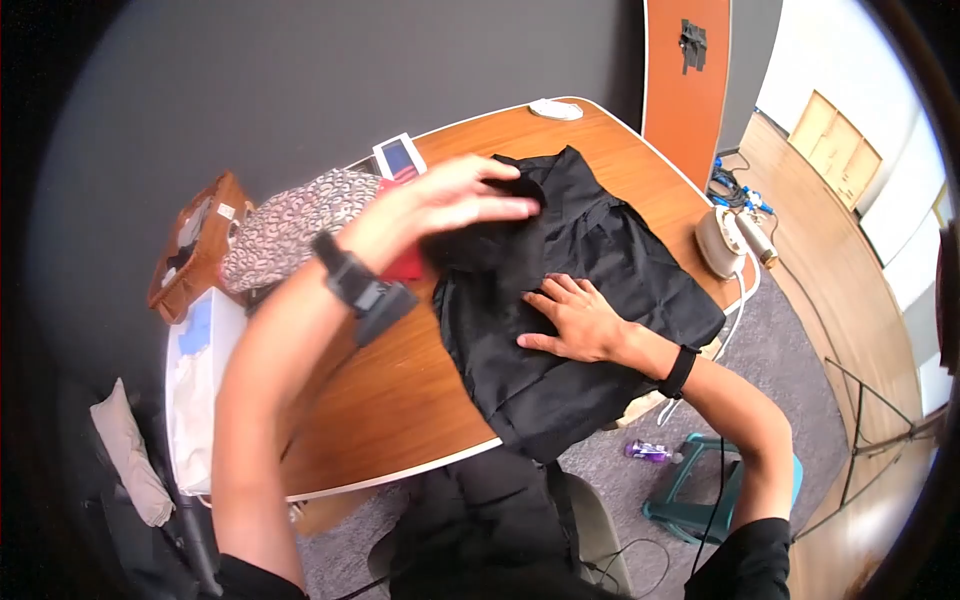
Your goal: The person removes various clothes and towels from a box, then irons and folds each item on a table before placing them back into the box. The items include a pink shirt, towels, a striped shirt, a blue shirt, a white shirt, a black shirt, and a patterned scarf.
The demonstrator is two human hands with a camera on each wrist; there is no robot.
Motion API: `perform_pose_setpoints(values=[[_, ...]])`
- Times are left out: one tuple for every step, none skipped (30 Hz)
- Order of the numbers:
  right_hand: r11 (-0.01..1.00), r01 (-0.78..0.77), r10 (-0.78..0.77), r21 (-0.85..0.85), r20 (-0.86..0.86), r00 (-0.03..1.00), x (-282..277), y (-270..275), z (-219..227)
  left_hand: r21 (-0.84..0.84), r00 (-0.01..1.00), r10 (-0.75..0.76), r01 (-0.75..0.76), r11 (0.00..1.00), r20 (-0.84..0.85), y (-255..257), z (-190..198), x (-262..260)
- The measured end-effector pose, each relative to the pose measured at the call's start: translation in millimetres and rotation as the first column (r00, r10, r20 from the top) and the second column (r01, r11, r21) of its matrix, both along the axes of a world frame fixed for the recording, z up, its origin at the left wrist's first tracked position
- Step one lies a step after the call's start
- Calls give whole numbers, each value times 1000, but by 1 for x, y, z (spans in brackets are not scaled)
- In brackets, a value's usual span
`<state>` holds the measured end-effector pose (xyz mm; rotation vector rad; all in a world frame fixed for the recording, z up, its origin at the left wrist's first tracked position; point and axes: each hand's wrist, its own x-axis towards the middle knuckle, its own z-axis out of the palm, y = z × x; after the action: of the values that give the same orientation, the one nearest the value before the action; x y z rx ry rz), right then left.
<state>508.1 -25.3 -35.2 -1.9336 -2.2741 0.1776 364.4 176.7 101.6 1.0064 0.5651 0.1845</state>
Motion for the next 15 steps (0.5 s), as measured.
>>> perform_pose_setpoints(values=[[998, 48, -51, -49, -53, 997, 4, -4, 7, 225, 996, 47, -28, 974, -76, -8, -10, 6], [988, 151, -143, 28, -183, 973, 7, -11, 10, 432, 984, 113, -42, 901, -139, -19, -20, 10], [975, 220, -211, -15, -341, 916, 14, -17, 13, 672, 965, 140, 49, 739, -224, -15, -26, 8], [957, 283, -277, -65, -496, 823, 20, -23, 13, 861, 943, 212, 123, 493, -256, 0, -42, 1], [923, 380, -329, -68, -655, 680, 25, -27, 8, 942, 946, 236, 143, 303, -220, 16, -61, -7], [877, 465, -402, -119, -712, 576, 30, -30, 10, 982, 950, 254, 162, 95, -181, 30, -76, -14], [841, 533, -438, -99, -703, 561, 35, -27, 12, 985, 956, 243, 172, -12, -164, 33, -83, -18], [797, 599, -473, -78, -696, 540, 40, -23, 13, 976, 963, 226, 179, -121, -149, 33, -90, -23], [774, 627, -431, 85, -655, 621, 45, -16, 6, 957, 969, 210, 178, -227, -131, 32, -93, -24], [756, 634, -388, 161, -670, 632, 51, -5, -5, 938, 955, 240, 235, -254, -175, 34, -95, -22], [777, 611, -369, 152, -676, 638, 55, 3, -4, 917, 937, 275, 290, -275, -214, 38, -97, -20], [799, 584, -350, 142, -680, 644, 59, 9, -2, 893, 916, 313, 345, -290, -252, 41, -100, -19], [817, 576, -391, 8, -727, 564, 66, 13, 1, 869, 953, 281, 232, -436, -114, 52, -108, -18], [819, 570, -359, 56, -726, 587, 70, 18, 4, 914, 942, 276, 272, -300, -189, 62, -104, -16], [839, 532, -288, 115, -736, 612, 79, 23, 6, 938, 930, 260, 308, -159, -261, 73, -98, -13]])
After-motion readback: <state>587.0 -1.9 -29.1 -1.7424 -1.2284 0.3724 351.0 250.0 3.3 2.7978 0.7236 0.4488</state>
